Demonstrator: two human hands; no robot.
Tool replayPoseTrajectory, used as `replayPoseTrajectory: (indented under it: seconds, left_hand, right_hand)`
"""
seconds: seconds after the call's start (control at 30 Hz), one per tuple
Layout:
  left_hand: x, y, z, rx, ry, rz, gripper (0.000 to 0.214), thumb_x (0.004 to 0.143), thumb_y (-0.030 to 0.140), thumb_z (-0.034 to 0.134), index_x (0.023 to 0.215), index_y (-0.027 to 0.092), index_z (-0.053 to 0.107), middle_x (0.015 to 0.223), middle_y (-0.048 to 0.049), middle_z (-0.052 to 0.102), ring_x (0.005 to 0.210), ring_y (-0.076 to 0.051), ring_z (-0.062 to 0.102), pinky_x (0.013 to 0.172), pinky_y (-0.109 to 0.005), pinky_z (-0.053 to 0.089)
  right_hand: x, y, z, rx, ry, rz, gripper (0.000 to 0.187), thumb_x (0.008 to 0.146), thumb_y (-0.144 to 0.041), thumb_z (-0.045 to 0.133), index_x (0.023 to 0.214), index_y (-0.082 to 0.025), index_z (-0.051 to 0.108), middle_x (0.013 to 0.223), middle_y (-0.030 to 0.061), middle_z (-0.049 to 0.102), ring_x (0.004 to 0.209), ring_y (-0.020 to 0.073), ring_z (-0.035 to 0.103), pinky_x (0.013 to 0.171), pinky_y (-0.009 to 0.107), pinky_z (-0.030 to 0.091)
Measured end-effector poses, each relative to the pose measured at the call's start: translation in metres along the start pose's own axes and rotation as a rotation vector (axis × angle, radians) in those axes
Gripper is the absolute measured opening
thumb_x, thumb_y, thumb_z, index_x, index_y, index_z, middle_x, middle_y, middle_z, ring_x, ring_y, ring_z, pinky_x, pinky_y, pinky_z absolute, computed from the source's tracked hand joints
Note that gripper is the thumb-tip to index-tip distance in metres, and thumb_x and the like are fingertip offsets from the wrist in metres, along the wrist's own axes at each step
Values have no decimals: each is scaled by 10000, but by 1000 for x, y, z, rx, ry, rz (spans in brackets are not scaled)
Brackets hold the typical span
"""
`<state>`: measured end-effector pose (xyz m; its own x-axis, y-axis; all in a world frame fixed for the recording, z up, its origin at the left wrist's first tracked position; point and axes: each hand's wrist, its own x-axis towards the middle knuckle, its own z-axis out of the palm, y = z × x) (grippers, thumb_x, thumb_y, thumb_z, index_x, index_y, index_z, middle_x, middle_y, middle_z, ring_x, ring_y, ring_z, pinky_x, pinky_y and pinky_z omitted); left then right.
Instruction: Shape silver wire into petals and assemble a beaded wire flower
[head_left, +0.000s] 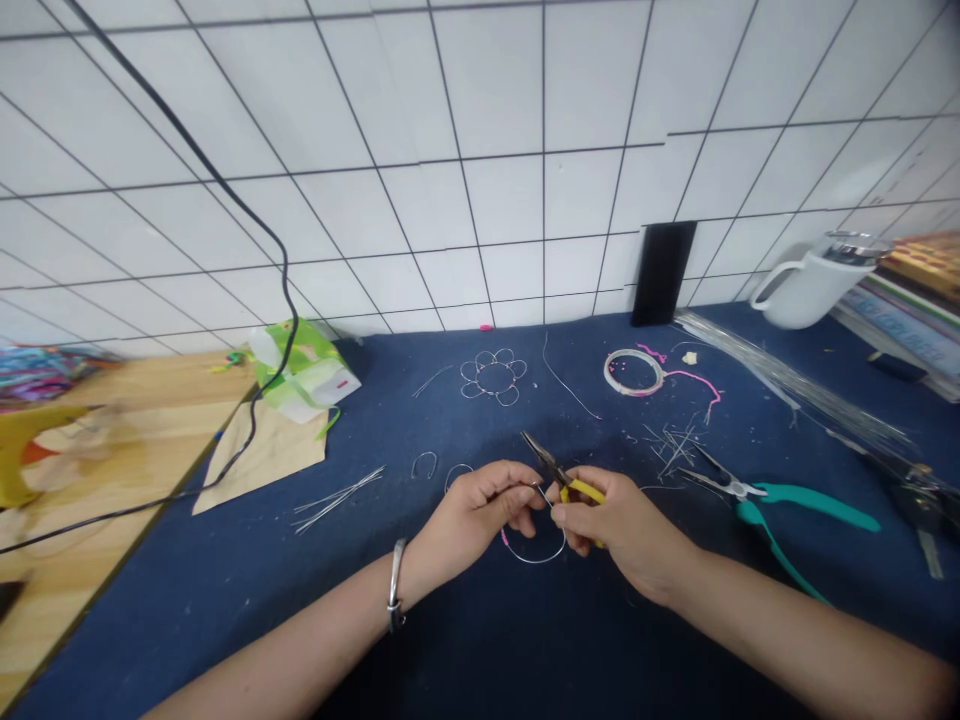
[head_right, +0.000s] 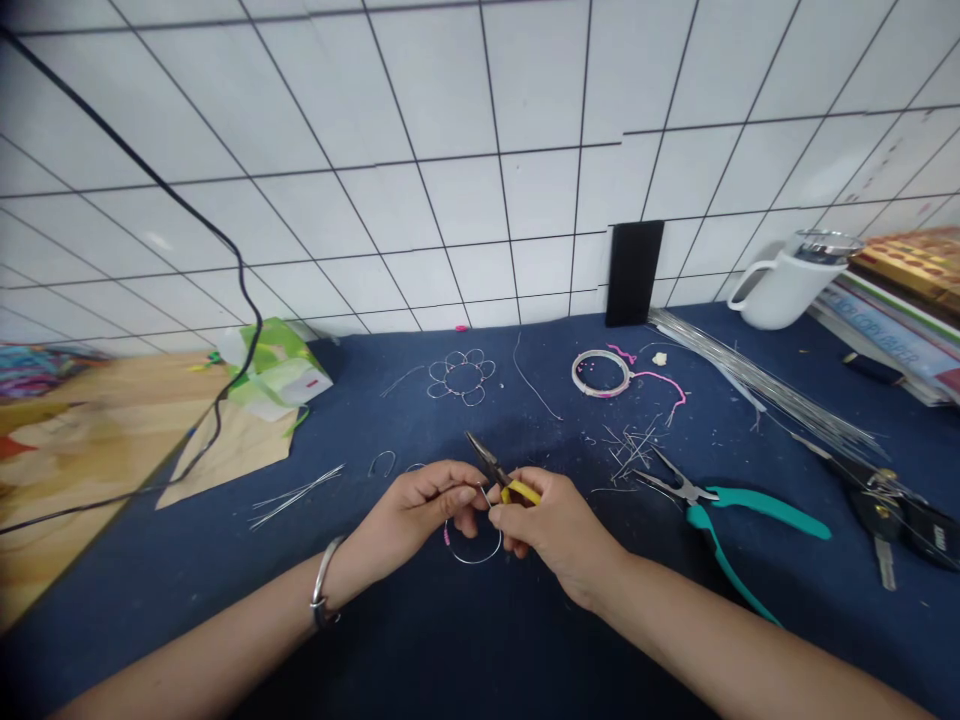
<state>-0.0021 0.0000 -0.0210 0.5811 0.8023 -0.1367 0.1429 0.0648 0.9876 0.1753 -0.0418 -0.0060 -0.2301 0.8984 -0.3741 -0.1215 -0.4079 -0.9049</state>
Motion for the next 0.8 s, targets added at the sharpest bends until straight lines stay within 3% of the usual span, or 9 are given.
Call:
replayPoseTrajectory:
  seconds: [0.27, 0.57, 0.8]
  left_hand:
    - [0, -2, -1, 63, 60, 8, 187, 844, 292, 489, 884, 139, 587, 655, -21, 634, 605, -112, 607, 603, -247, 500]
    - [-1, -5, 1, 247, 155, 123, 192, 818, 278, 530, 918, 177, 659, 804, -41, 652, 606, -103, 614, 573, -218, 517]
    - [-2, -4, 4, 394, 184, 167, 195, 831, 241, 498, 936, 189, 655, 796, -38, 657, 577, -93, 613, 499, -180, 491]
  right_hand:
    - [1, 2, -1, -12, 20, -12, 162, 712, -188, 567, 872, -168, 555, 593, -50, 493, 521, 71, 457, 512, 215, 376]
    - [0, 0, 3, -112, 37, -66, 148, 725, -197, 562, 868, -162, 548, 635, -39, 492, 557, 80, 466, 534, 225, 408]
    - [1, 3, 4, -116, 52, -79, 157, 717, -205, 563, 869, -167, 550, 625, -38, 495, 554, 83, 468, 533, 223, 414]
